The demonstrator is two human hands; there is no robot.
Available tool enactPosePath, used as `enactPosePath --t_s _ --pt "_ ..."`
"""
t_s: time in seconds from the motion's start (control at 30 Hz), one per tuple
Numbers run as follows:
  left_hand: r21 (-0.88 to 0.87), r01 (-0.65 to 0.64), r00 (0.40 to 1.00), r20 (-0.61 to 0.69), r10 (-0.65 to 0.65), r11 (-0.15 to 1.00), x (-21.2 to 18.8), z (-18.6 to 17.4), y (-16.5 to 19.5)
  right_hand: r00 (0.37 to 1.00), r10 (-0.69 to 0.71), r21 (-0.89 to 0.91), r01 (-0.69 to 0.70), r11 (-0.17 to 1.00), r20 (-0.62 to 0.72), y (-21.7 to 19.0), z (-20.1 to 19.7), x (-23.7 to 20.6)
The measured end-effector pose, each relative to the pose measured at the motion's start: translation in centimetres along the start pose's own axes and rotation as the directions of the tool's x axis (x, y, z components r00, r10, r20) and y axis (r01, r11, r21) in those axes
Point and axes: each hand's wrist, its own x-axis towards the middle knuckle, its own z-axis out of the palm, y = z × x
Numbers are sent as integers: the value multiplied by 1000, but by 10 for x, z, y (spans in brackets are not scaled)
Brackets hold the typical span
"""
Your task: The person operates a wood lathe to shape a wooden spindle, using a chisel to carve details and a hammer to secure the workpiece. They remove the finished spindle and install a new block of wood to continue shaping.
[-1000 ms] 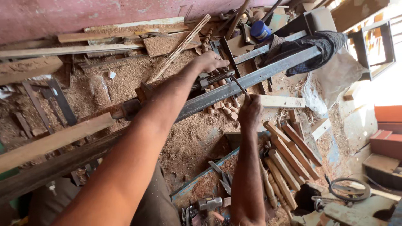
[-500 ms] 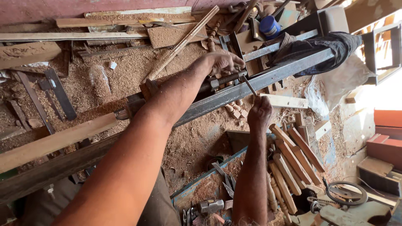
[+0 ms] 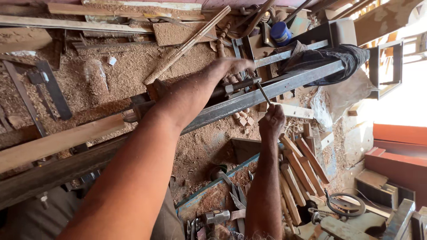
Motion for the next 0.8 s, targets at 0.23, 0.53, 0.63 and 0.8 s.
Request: enactPosePath --t_s 0.23,0.53,0.63,0.8 --pt "258 198 980 -33 -197 946 -5 -7 -14 993 92 180 -105 978 75 -21 -7 -4" --pt "-53 -55 998 -36 53 997 8 -1 4 999 27 33 -28 999 21 -6 0 1" --pt "122 80 996 -35 -76 989 6 -1 -6 998 35 62 -38 997 55 -7 -1 0" --pt "116 101 994 -49 -96 988 3 -2 -9 998 12 75 -17 997 61 -22 -7 -2"
